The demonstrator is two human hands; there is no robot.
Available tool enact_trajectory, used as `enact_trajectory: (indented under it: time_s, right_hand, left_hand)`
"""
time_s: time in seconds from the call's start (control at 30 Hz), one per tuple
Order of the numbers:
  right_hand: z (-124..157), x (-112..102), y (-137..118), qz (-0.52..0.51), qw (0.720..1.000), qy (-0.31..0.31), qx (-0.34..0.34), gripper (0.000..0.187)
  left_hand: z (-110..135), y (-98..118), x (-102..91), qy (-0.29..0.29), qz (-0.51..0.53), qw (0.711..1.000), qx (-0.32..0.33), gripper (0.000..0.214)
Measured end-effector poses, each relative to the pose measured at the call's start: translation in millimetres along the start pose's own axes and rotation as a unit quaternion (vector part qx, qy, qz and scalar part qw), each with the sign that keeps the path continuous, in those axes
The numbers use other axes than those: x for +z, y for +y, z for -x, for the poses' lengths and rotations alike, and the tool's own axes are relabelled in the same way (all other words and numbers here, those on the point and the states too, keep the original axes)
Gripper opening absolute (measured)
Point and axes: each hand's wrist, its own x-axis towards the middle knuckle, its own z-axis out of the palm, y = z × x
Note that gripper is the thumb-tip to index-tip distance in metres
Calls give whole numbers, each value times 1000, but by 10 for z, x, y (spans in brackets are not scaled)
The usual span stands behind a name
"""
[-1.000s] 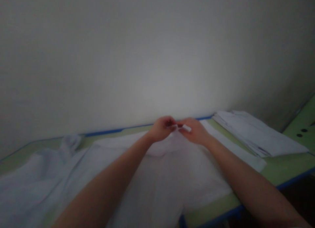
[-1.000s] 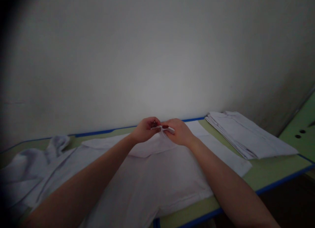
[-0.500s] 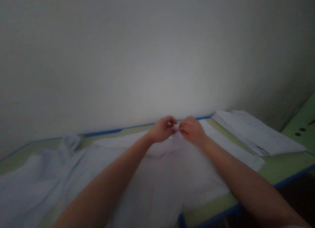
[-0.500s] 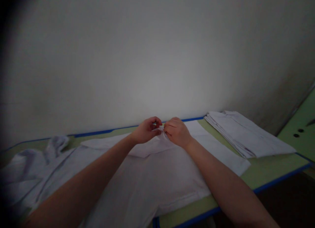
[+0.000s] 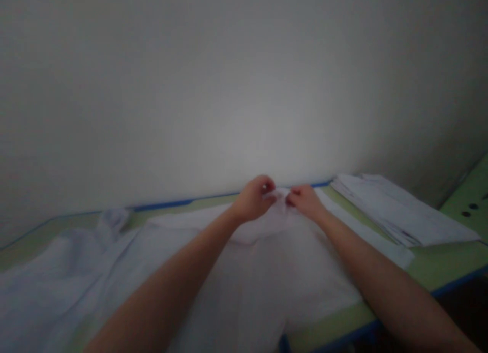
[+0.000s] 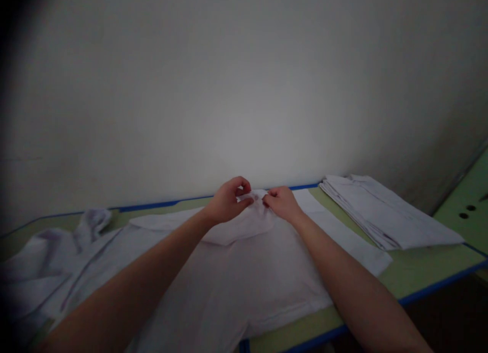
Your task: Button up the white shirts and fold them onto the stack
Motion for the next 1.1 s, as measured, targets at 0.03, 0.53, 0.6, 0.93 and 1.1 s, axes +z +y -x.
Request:
enact_trajectory:
  time_s: [0.03,0.53,0.6,0.93,1.1]
  right_hand:
    - [3,-5,-2,-2,1000,17,-20,16]
    - [107,-41,-84,-5,955,7,-298,9]
    - [118,-76,-120,-70,958,-50,-272,19]
    - [147,-63,-188,-36,977,-71,-198,37]
    - [135,2,-158,21,982,0,-188,29]
  left_hand:
    - [1,7,-1,-1,-7,1000,7,13]
    - [31,-1,-89,-43,-89,990,99,9]
    - [43,-7,-77,-58,-92,989,102,8]
    - [77,-20,-9,-70,-52,990,113,13]
    - [85,-14,34,-1,-66,992,112,8]
